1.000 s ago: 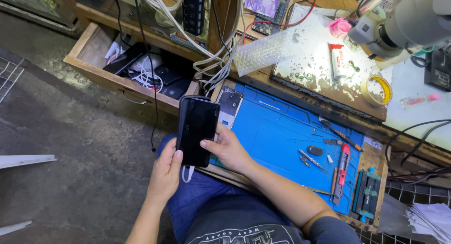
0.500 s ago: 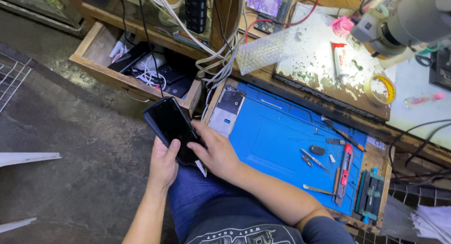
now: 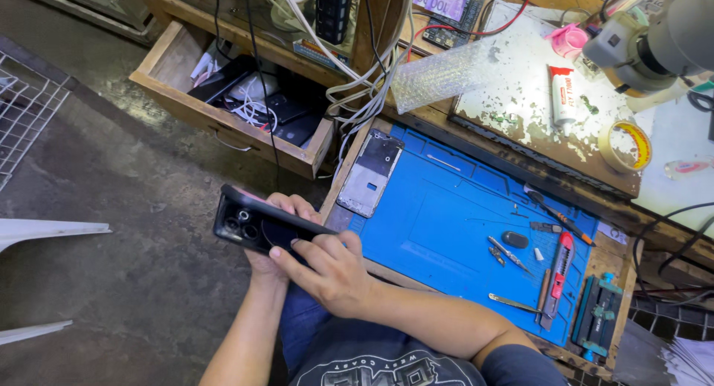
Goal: The person handles a black smartphone, removes a pink case, and plugs in a charging cable. They then pick up a small green circuit board and a black rectangular component, manipulating them with their hands over a blue work mat.
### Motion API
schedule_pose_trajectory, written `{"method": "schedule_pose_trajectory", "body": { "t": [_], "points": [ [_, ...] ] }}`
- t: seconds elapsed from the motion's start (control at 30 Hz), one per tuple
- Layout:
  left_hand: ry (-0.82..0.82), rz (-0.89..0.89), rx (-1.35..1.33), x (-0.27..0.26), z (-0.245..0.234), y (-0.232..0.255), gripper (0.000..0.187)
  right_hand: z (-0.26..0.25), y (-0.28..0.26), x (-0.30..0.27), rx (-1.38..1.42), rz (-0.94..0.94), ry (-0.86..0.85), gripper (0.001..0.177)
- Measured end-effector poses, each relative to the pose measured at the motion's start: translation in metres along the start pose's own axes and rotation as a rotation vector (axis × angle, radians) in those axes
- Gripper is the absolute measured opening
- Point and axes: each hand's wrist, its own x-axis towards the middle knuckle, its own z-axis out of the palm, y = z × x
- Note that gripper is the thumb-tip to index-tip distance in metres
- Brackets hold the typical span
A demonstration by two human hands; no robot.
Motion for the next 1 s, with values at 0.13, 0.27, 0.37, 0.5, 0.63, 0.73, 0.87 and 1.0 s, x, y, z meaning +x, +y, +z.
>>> {"method": "schedule_pose_trajectory", "body": {
  "t": [0.13,0.27,0.37,0.5,0.63,0.73,0.87,1.0],
  "points": [
    [0.071,0.007,0.057,0.008,-0.005,-0.006,0.02,0.013,-0.005,0.0,-0.088,-0.072,0.051,0.039],
    [0.044,0.018,-0.031,0.011,-0.021,-0.01,0.022,0.018,-0.001,-0.003,-0.077,-0.12,0.025,0.039],
    [0.055,0.022,-0.018,0.011,-0.023,-0.01,0.023,0.02,-0.001,-0.004,-0.083,-0.115,0.057,0.035],
    [0.069,0.025,-0.013,0.01,-0.02,-0.011,0.023,0.022,0.001,-0.006,-0.087,-0.121,0.065,0.037],
    [0.041,0.021,0.002,0.013,-0.018,-0.012,0.024,0.022,0.003,-0.009,-0.083,-0.125,0.074,0.036],
    [0.074,0.017,0.037,0.014,-0.01,-0.01,0.024,0.021,0.005,-0.009,-0.064,-0.107,0.062,0.036],
    [0.118,0.059,0.089,0.01,0.003,-0.003,0.035,0.016,0.015,-0.006,0.035,-0.01,0.018,0.037],
    [0.215,0.111,0.082,0.001,-0.01,-0.006,0.052,0.017,0.023,-0.003,0.105,0.077,0.037,0.038]
  ]
}}
